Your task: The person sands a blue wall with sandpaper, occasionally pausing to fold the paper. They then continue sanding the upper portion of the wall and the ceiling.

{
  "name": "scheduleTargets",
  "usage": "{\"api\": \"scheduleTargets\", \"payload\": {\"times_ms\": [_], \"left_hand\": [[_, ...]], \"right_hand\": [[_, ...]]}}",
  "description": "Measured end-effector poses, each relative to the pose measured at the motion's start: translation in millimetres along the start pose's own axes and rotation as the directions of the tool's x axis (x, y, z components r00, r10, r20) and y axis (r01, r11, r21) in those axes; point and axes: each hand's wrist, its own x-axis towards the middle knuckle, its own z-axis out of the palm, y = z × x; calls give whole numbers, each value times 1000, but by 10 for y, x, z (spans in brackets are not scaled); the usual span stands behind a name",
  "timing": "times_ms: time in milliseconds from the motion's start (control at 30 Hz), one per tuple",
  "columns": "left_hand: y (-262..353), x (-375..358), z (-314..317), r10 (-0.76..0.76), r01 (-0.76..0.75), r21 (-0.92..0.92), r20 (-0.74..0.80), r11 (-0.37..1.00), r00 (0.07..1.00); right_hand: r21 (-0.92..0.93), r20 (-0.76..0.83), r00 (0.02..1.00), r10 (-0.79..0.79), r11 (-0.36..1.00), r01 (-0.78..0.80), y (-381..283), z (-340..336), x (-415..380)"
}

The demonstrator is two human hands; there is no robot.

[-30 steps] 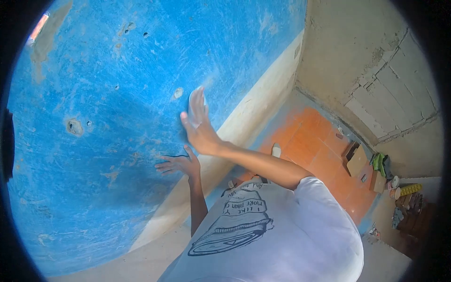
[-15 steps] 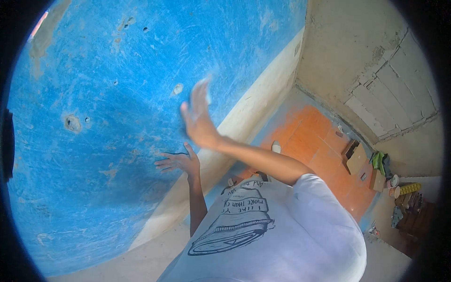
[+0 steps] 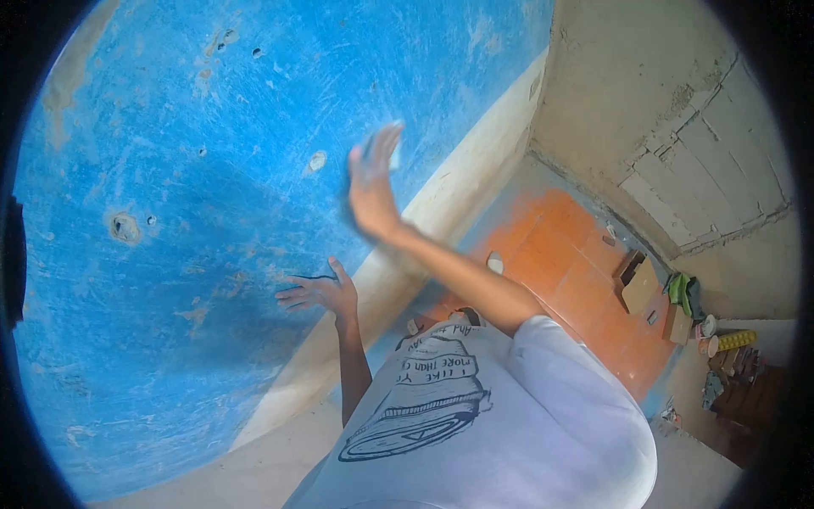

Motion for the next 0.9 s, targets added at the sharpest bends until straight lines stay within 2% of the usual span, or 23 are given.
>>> {"api": "scheduleTargets", "payload": {"times_ms": [33, 133, 167, 267, 300, 400, 433, 533, 567, 667, 700, 767, 833, 900], "left_hand": [[27, 28, 20, -6, 6, 3, -6, 1000, 1000], [78, 42, -14, 22, -22, 13, -37, 1000, 999], [56, 29, -27, 33, -33, 10, -28, 999, 999], [5, 38, 4, 55, -54, 13, -33, 998, 998], [11, 38, 21, 55, -54, 20, -51, 998, 997], [15, 37, 29, 67, -65, 31, -62, 997, 996], [22, 31, 11, 69, -67, 33, -63, 997, 996], [52, 11, -28, 21, -21, -28, -6, 999, 1000], [69, 41, -10, 45, -45, -7, -33, 999, 998], [32, 37, 23, 79, -78, 23, -50, 997, 996], [26, 42, 7, 58, -58, 11, -23, 998, 998], [-10, -31, -36, 42, -42, 14, 2, 999, 999], [-23, -1, 7, 73, -72, 34, -17, 997, 997], [14, 2, 28, 87, -85, 34, -50, 996, 995]], "right_hand": [[-36, 111, 991, -80, 996, 85, -96, 54, -217], [-8, 173, 971, -164, 986, 168, -112, 32, -306], [13, 23, 995, -95, 995, 95, -21, 30, -113], [26, -2, 999, 33, 999, -33, -17, 7, -25], [42, 114, 993, -15, 999, 10, -204, -4, -222], [78, 211, 974, -77, 995, 61, -256, -37, -336], [48, 80, 996, -47, 998, 43, -117, -13, -156], [62, 2, 999, 43, 997, -43, -94, -22, 16], [115, 52, 998, -23, 993, 17, -209, 44, -192], [32, 265, 955, -135, 991, 131, -302, -8, -413], [4, 170, 983, -74, 997, 75, -202, -18, -242], [61, 141, 981, 132, 988, -142, 18, -24, -31], [104, 78, 996, 41, 993, -49, -217, 7, -150], [96, 250, 968, -27, 995, 3, -410, -59, -378]]}}
